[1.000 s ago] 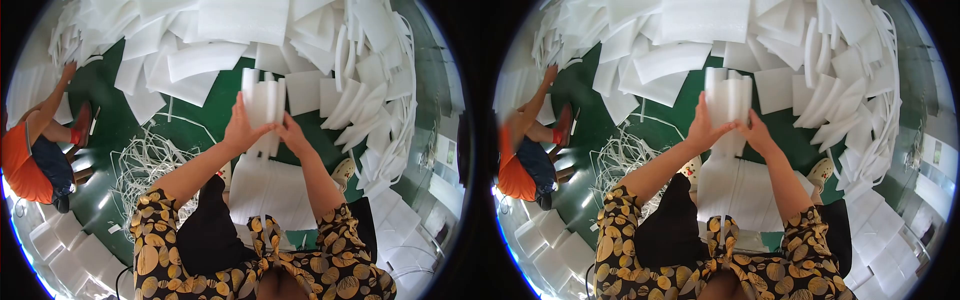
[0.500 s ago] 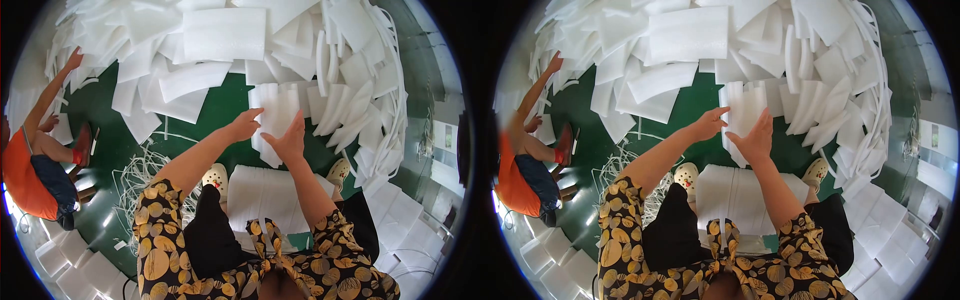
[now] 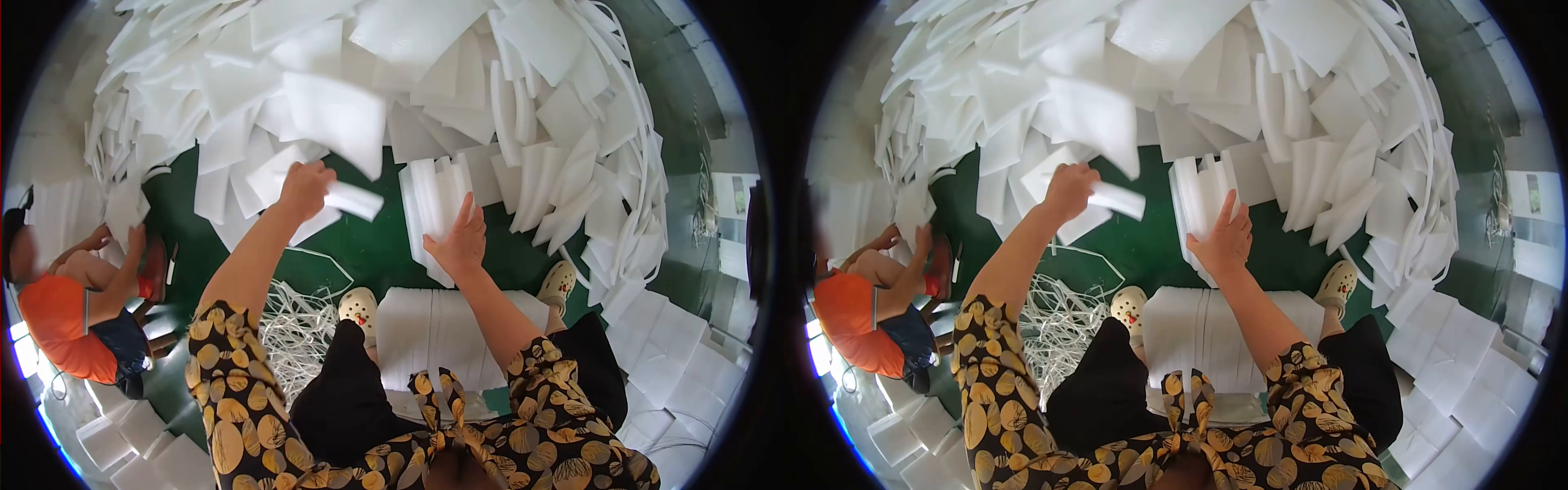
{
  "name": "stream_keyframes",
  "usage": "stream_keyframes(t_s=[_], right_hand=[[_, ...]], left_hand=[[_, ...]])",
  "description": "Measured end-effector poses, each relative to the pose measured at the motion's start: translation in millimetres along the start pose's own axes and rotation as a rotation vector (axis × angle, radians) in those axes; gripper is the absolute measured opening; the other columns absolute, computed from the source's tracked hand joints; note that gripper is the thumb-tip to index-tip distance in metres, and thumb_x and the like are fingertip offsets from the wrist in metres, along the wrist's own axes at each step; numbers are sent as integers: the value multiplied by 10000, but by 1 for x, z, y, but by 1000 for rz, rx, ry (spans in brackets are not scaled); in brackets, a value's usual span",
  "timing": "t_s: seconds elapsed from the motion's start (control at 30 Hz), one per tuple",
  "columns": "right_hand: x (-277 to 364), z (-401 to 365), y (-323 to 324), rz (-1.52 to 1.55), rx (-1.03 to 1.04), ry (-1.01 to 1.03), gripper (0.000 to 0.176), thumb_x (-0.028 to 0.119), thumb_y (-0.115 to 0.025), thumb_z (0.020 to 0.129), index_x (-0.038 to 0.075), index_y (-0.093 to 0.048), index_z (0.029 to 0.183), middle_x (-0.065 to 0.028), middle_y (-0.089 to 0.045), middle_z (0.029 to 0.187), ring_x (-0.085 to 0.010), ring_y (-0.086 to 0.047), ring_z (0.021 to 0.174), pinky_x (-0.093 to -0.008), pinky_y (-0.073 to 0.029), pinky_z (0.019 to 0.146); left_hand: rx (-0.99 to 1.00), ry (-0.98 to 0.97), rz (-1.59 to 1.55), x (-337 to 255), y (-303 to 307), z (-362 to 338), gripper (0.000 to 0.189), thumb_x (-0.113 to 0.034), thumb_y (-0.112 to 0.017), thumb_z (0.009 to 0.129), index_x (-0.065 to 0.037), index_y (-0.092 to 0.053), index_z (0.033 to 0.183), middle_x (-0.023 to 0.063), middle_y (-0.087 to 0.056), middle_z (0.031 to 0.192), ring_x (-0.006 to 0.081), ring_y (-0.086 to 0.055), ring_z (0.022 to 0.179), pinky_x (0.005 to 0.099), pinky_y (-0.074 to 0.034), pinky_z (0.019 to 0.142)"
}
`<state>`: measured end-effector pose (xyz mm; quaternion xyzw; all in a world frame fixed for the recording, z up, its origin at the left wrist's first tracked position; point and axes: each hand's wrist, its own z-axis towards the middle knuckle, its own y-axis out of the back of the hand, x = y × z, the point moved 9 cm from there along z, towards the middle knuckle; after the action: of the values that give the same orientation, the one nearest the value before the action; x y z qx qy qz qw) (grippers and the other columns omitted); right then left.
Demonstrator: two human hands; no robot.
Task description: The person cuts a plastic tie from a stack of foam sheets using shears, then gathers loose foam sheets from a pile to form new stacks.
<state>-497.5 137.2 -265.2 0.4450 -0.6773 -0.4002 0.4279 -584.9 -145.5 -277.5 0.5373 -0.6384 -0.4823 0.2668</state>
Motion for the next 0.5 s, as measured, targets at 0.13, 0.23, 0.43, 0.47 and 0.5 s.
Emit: stream_keyframes(t_s=[0.13, 0.23, 0.43, 0.47, 0.5], right_hand=[[0, 2, -4, -4, 6, 21, 1190, 366, -796, 640, 80, 13, 1464, -285, -247, 1357, -420, -378, 1189, -455, -388, 983], [2, 1, -3, 2, 0, 36, 1196, 366, -802, 632, 78, 8, 1463, -284, -251, 1351, -421, -381, 1184, -455, -395, 976], [3, 1, -6, -2, 21, 40, 1166, 406, -760, 662, 75, 15, 1467, -282, -233, 1356, -419, -356, 1205, -470, -377, 981], [3, 3, -7, -4, 25, 47, 1166, 406, -760, 662, 75, 15, 1467, -282, -233, 1356, -419, -356, 1205, -470, -377, 981], [3, 3, -5, 0, 0, 62, 1166, 396, -766, 656, 76, 9, 1466, -282, -243, 1350, -422, -365, 1195, -473, -384, 974]], left_hand=[[-118, -194, -71, -2, 49, -2, 204, -49, -677, 726, -111, -636, 916, 61, -530, 1125, 249, -485, 1102, 399, -368, 933], [-354, -258, 175, -7, 115, 0, 142, -57, -688, 714, -92, -653, 847, 99, -394, 1398, 285, -344, 1299, 432, -328, 1006], [16, -101, 397, -32, 57, 67, 145, -110, -683, 744, -91, -683, 888, 120, -387, 1408, 307, -285, 1353, 474, -197, 1127], [-2, -62, 644, -31, 55, 72, 158, -130, -673, 759, -97, -688, 912, 124, -447, 1359, 308, -293, 1350, 474, -180, 1135], [1, -58, 639, -28, 51, 73, 158, -130, -673, 759, -97, -688, 912, 124, -447, 1359, 308, -293, 1350, 474, -180, 1135]])
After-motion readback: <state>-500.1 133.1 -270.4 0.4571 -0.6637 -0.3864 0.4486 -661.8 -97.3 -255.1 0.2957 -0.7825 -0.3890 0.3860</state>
